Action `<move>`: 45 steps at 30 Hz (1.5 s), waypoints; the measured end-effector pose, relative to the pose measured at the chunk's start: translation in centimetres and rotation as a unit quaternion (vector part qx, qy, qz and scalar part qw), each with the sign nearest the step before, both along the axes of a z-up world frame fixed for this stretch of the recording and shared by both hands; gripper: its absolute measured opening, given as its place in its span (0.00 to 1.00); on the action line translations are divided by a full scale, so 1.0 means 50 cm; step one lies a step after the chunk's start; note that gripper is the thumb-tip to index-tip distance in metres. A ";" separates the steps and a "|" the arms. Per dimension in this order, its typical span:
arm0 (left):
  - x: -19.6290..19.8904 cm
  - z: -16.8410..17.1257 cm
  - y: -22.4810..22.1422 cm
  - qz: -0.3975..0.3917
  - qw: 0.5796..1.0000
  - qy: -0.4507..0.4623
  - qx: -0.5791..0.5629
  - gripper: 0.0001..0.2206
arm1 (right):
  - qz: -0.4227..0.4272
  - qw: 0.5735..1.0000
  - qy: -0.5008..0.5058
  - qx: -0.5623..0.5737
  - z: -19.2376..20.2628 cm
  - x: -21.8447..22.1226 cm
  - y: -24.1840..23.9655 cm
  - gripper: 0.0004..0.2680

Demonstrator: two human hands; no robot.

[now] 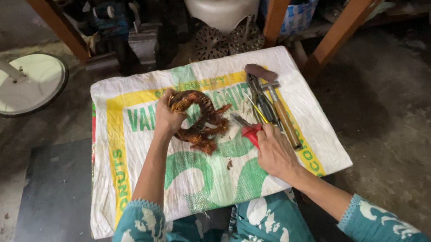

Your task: The person untangles and pulls copper wires from a motor stator using pliers and a screwdriver while seated at a work surface.

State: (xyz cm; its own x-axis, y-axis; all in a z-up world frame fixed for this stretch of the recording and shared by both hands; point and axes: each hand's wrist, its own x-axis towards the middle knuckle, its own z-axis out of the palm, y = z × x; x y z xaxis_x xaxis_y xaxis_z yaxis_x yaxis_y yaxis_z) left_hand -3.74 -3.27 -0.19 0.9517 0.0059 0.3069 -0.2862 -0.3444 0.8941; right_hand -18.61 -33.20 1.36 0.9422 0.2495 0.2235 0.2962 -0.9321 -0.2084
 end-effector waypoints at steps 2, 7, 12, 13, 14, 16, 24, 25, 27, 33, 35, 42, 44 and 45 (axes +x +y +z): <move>-0.010 0.002 -0.003 0.012 1.000 0.005 0.001 0.20 | -0.023 1.000 0.008 0.018 0.008 0.013 -0.009 0.10; -0.027 0.013 -0.004 0.059 0.998 0.017 0.015 0.18 | -0.052 0.997 0.061 -0.011 0.035 0.038 0.012 0.11; -0.042 0.029 -0.017 0.059 0.998 -0.007 0.010 0.15 | -0.095 0.987 0.120 -0.046 0.045 0.032 0.065 0.15; -0.047 0.034 -0.020 0.064 0.998 -0.010 0.020 0.15 | -0.095 0.989 0.103 -0.041 0.044 0.035 0.075 0.15; -0.053 0.038 -0.023 0.070 0.997 -0.014 0.029 0.15 | -0.094 0.991 0.087 -0.037 0.042 0.043 0.084 0.14; -0.066 0.049 -0.035 0.079 0.996 -0.018 0.042 0.15 | -0.067 0.998 0.022 -0.004 0.034 0.060 0.099 0.13; -0.109 0.087 -0.064 0.107 0.988 -0.057 0.097 0.20 | -0.015 0.977 -0.145 0.156 -0.022 0.114 0.198 0.13; -0.111 0.088 -0.063 0.105 0.988 -0.065 0.097 0.19 | -0.020 0.978 -0.146 0.151 -0.028 0.117 0.200 0.12; -0.113 0.087 -0.064 0.099 0.987 -0.080 0.098 0.19 | -0.033 0.979 -0.148 0.138 -0.039 0.124 0.199 0.11; -0.109 0.087 -0.062 0.098 0.990 -0.037 0.094 0.22 | -0.007 0.966 -0.141 0.214 -0.051 0.129 0.149 0.07; -0.107 0.085 -0.064 0.111 0.987 -0.023 0.112 0.23 | -0.081 0.964 -0.015 0.252 -0.051 0.128 0.125 0.08; -0.110 0.089 -0.061 0.108 0.988 -0.059 0.090 0.22 | -0.092 0.945 -0.205 0.236 -0.022 0.171 0.047 0.07; -0.112 0.094 -0.058 0.093 0.993 -0.051 0.061 0.20 | -0.113 0.961 -0.178 0.178 -0.019 0.169 0.048 0.08; -0.115 0.094 -0.057 0.086 0.994 -0.044 0.046 0.18 | -0.122 0.968 -0.162 0.148 -0.021 0.160 0.051 0.10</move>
